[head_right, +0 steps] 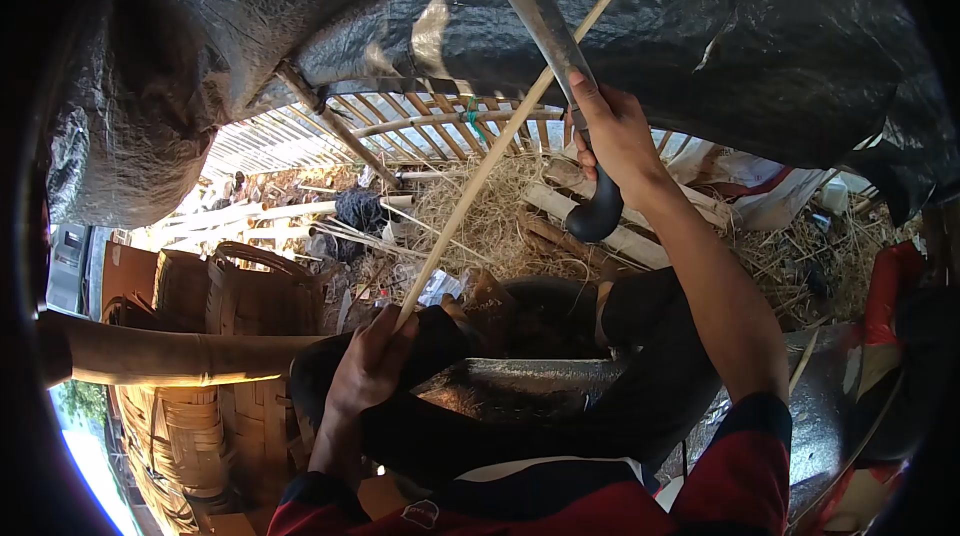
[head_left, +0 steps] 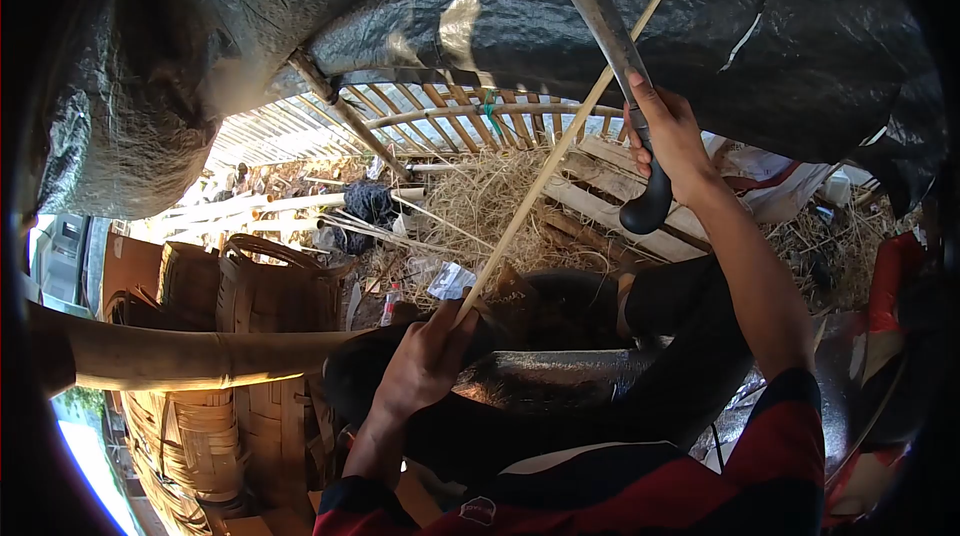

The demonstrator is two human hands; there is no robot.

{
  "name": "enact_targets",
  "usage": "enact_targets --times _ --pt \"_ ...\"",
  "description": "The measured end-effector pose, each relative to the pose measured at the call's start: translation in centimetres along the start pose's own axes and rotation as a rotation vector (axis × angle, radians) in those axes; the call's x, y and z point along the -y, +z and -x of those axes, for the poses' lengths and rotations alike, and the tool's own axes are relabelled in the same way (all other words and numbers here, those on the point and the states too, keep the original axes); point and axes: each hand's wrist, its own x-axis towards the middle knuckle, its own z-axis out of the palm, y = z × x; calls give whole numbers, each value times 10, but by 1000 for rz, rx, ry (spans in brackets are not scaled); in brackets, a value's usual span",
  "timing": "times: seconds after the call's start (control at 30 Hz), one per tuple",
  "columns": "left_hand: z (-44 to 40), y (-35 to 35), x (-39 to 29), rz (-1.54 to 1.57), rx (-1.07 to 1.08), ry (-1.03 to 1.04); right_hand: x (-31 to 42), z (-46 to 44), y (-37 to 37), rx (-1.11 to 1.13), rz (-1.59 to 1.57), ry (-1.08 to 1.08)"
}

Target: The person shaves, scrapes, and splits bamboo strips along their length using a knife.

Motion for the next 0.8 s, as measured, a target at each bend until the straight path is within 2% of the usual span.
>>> enact_targets --times 0.07,0.13,0.17,0.23,0.27,0.33,0.47,0.53,0.57,0.63,0.73,0.77,0.8 --pt "-3 1 -1 18 6 -8 -5 6 2 19 19 -2" --pt "-2 5 0 40 11 -27 -13 16 11 149 90 13" --pt "-4 9 2 21 -55 27 -12 24 15 230 259 64" --pt "-6 14 7 1 -119 80 -30 23 28 268 400 -107" --pt "-6 10 11 19 -124 94 -31 22 27 265 392 -102" --pt "-2 6 12 36 -138 98 -20 19 29 272 317 49" --pt "-4 6 5 9 -46 55 -11 16 20 233 186 26" --pt "-8 10 2 -9 -30 52 -24 24 29 299 174 107" --pt "-11 13 2 -56 -64 128 -25 34 35 381 275 99" --pt "-13 15 3 -106 -99 194 -29 47 52 559 482 -60" --pt "-12 12 9 -56 -81 123 -20 51 59 575 495 -78" --pt "-10 13 13 -41 -110 168 -32 44 56 477 448 -141" --pt "-9 13 15 -24 -142 216 -28 36 47 450 454 -77"
